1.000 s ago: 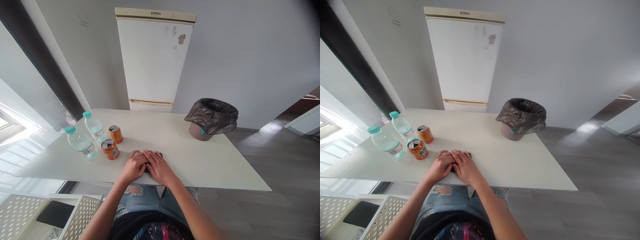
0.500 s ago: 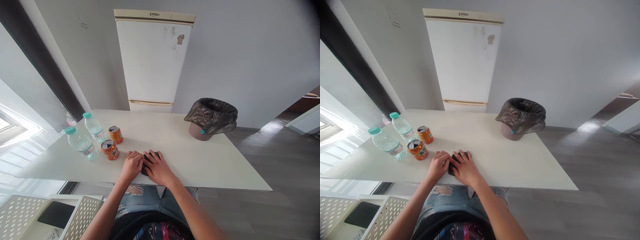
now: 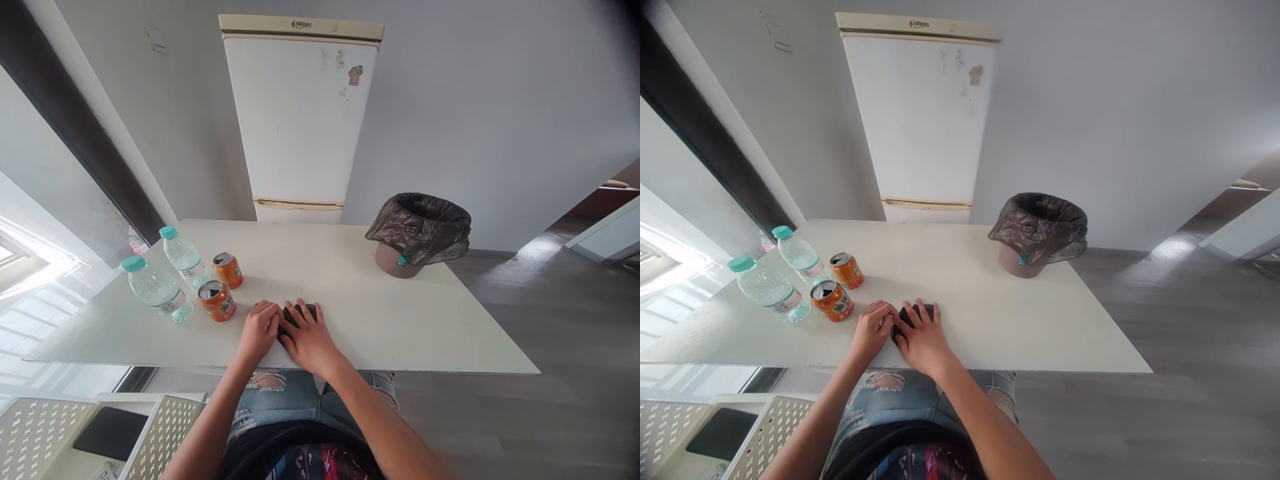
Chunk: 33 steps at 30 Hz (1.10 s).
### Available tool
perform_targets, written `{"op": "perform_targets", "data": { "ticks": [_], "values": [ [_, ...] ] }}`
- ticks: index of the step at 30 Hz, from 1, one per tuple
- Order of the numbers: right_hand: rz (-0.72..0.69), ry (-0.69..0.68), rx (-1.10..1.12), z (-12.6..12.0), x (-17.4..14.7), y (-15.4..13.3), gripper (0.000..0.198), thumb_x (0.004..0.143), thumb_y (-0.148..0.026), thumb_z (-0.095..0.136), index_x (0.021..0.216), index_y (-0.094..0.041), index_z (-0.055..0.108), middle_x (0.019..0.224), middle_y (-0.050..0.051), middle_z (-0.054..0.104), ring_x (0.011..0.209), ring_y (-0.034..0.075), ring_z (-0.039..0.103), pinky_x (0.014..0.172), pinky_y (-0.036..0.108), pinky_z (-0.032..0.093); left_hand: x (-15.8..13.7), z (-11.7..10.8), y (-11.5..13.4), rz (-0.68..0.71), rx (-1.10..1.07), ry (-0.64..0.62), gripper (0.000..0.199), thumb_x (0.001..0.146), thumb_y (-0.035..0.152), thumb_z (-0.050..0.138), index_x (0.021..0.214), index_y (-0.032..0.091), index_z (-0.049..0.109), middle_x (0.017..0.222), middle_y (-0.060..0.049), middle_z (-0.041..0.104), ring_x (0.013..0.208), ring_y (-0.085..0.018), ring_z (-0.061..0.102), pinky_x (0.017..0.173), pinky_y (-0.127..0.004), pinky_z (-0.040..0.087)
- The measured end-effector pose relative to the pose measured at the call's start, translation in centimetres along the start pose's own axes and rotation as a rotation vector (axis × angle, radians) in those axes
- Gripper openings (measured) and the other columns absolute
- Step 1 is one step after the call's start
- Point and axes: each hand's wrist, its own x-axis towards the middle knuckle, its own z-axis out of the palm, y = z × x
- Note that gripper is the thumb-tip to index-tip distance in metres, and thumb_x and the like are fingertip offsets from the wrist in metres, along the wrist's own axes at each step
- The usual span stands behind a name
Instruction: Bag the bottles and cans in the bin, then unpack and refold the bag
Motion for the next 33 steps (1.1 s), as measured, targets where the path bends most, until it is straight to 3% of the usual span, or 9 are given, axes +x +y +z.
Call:
{"op": "perform_targets", "data": {
  "ticks": [5,9,20,23,26,33],
  "values": [
    [0.064,0.019,0.004,-1.3,-2.1,2.1,0.053,0.113,-0.043,0.036,0.165,-0.039,0.044,0.177,0.000,0.032,0.165,0.031,0.025,0.131,0.069,0.017,-0.1,0.3,-0.2,0.022,0.020,-0.105,0.025,0.092,0.006,0.045,0.078,0.022,0.058,0.077,-0.002,0.068,0.081,-0.021,0.060,0.083,-0.035,0.044],
    [0.191,-0.003,-0.055,-2.6,-4.8,5.5,0.054,0.112,-0.042,0.034,0.165,-0.037,0.044,0.177,0.000,0.031,0.165,0.029,0.028,0.132,0.067,0.018,-0.2,0.6,-0.4,-0.014,0.043,-0.204,0.024,0.092,0.007,0.045,0.081,0.022,0.059,0.080,-0.002,0.069,0.080,-0.021,0.061,0.080,-0.034,0.043],
    [0.640,0.043,-0.240,-7.2,-15.8,22.1,0.064,0.109,-0.051,0.018,0.168,-0.035,0.039,0.177,0.001,0.031,0.164,0.028,0.030,0.131,0.066,0.024,0.1,0.8,-0.2,-0.073,0.020,-0.260,0.024,0.091,0.007,0.043,0.082,0.022,0.059,0.082,-0.003,0.067,0.080,-0.020,0.062,0.075,-0.030,0.042],
    [0.685,0.083,-0.255,-8.3,-18.4,25.7,0.066,0.108,-0.055,0.019,0.167,-0.037,0.040,0.175,0.004,0.036,0.162,0.031,0.034,0.128,0.068,0.029,0.1,0.8,-0.1,-0.071,0.025,-0.255,0.025,0.091,0.006,0.043,0.081,0.022,0.059,0.081,-0.003,0.066,0.079,-0.020,0.061,0.074,-0.030,0.042],
    [0.660,0.105,-0.264,-8.4,-19.6,27.1,0.065,0.107,-0.055,0.020,0.166,-0.037,0.041,0.175,0.005,0.038,0.162,0.031,0.035,0.128,0.068,0.030,0.2,0.8,-0.1,-0.067,0.032,-0.254,0.024,0.091,0.007,0.043,0.081,0.022,0.059,0.081,-0.003,0.066,0.078,-0.020,0.060,0.074,-0.030,0.041],
    [0.649,0.091,-0.251,-8.0,-19.4,27.2,0.067,0.107,-0.056,0.020,0.169,-0.038,0.034,0.176,0.006,0.036,0.162,0.035,0.034,0.126,0.073,0.027,0.2,0.8,-0.1,-0.079,0.042,-0.269,0.024,0.093,0.008,0.043,0.083,0.022,0.060,0.082,-0.003,0.066,0.080,-0.020,0.061,0.074,-0.029,0.042]
  ]
}}
